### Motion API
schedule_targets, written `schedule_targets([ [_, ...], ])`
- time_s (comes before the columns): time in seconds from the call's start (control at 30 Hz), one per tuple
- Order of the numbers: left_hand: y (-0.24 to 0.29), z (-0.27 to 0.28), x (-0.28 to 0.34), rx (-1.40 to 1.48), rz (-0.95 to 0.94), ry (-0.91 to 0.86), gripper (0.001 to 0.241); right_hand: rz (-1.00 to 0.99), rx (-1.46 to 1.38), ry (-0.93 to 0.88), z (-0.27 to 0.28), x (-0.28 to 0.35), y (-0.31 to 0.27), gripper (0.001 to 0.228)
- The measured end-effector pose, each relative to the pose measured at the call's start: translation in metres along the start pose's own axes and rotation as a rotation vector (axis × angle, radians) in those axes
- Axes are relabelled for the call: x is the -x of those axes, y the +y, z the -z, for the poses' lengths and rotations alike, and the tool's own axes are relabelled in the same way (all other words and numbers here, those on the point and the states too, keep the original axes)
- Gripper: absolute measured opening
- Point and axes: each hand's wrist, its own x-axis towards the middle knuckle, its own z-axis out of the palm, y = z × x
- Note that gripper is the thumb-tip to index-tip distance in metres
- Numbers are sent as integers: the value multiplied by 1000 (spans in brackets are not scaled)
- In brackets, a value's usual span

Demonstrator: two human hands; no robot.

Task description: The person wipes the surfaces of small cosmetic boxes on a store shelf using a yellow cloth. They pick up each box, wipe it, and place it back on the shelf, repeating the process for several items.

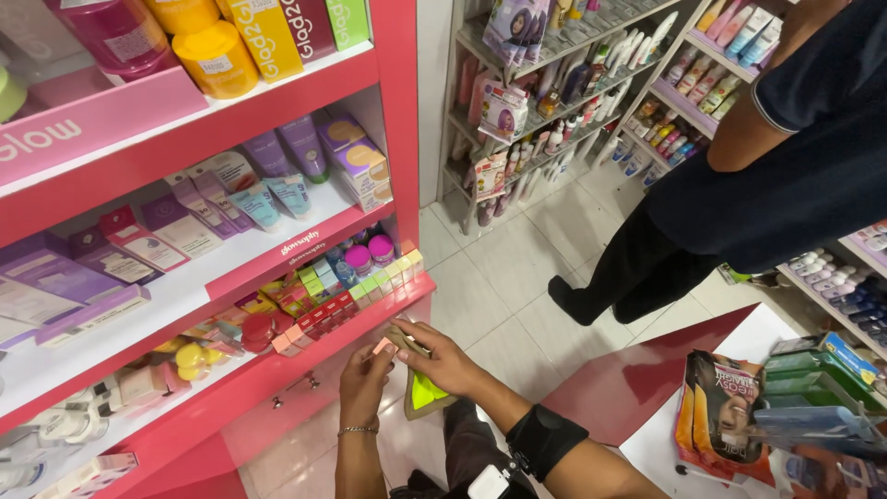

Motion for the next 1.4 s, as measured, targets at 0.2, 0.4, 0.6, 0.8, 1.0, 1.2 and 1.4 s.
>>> schedule_targets([
  [0.2,10,-1,8,33,11,-4,52,-62,24,0,1,-7,25,45],
  [0.4,-1,14,2,24,-21,62,50,-145,-77,-44,-7,-6,-4,46],
  [0.6,7,16,9,-18,-20,81,50,-210,-150,-84,-11,-9,29,40],
  [0.8,4,28,9,70,-84,71,47,-223,-53,-107,-17,-4,10,34],
  [1.0,2,38,16,68,-132,44,43,-160,-71,-137,-25,-4,18,35],
  [1.2,-5,58,22,85,-46,100,43,-190,-15,-129,-38,5,3,35],
  [1.4,0,54,46,70,-51,67,45,-195,-43,-115,-48,16,5,33],
])
